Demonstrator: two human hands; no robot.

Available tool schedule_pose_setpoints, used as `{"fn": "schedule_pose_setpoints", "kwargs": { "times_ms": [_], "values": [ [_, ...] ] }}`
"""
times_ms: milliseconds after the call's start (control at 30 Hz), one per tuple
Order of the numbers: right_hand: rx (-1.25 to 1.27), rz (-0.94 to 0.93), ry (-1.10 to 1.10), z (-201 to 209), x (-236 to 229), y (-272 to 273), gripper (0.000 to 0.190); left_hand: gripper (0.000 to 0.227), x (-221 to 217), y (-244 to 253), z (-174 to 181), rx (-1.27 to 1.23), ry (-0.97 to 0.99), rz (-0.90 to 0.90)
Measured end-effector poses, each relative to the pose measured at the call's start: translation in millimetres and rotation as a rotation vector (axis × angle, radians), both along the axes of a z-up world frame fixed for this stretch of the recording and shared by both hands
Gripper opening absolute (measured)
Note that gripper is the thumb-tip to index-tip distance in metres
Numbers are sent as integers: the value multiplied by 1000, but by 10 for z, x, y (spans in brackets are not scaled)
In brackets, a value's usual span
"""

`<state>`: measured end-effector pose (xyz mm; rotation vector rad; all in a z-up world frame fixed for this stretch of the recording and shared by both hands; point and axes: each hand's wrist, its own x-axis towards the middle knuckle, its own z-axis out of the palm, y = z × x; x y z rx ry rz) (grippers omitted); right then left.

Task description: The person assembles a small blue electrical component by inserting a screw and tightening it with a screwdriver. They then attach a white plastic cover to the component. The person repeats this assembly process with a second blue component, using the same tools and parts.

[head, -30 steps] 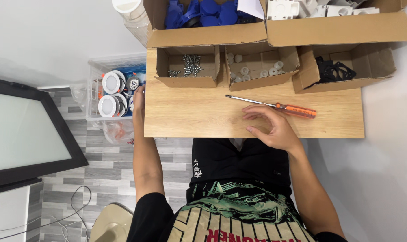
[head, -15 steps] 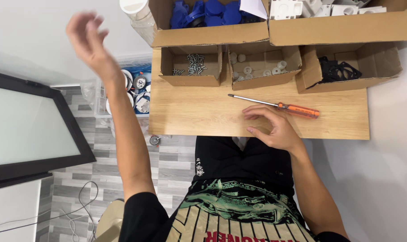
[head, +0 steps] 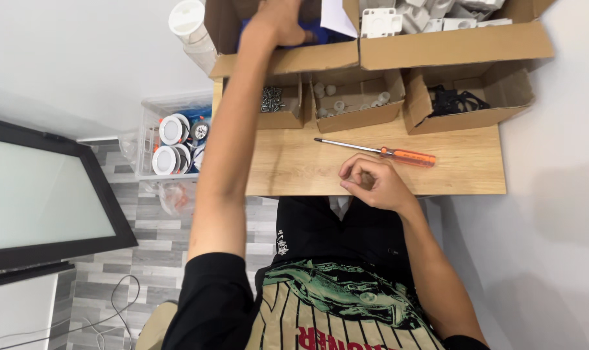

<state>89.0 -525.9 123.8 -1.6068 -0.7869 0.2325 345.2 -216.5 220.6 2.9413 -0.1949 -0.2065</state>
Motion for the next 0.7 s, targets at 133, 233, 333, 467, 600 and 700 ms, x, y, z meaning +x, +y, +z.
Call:
{"fn": "schedule_pose_setpoints", "kwargs": {
  "times_ms": [133, 233, 333, 467, 600, 700],
  "values": [
    [0, -28, -38, 37, 4, -6, 42, 87, 54, -225, -5, 2, 139, 60],
    [9, -4, -83, 50, 10, -9, 42, 71, 284, -191, -353, -17, 183, 1],
    [8, 7, -53, 60, 27, -23, 42, 47, 366, -191, -499, 67, 156, -32],
    [8, 24, -26, 82, 28, -33, 40, 45, 230, -225, -289, -44, 198, 28],
    [13, 7, -70, 78, 37, -30, 37, 47, 131, -217, -199, -158, 120, -7],
    [27, 6, -32, 92, 26, -28, 35, 47, 338, 43, -384, -140, -101, -122]
  ]
}}
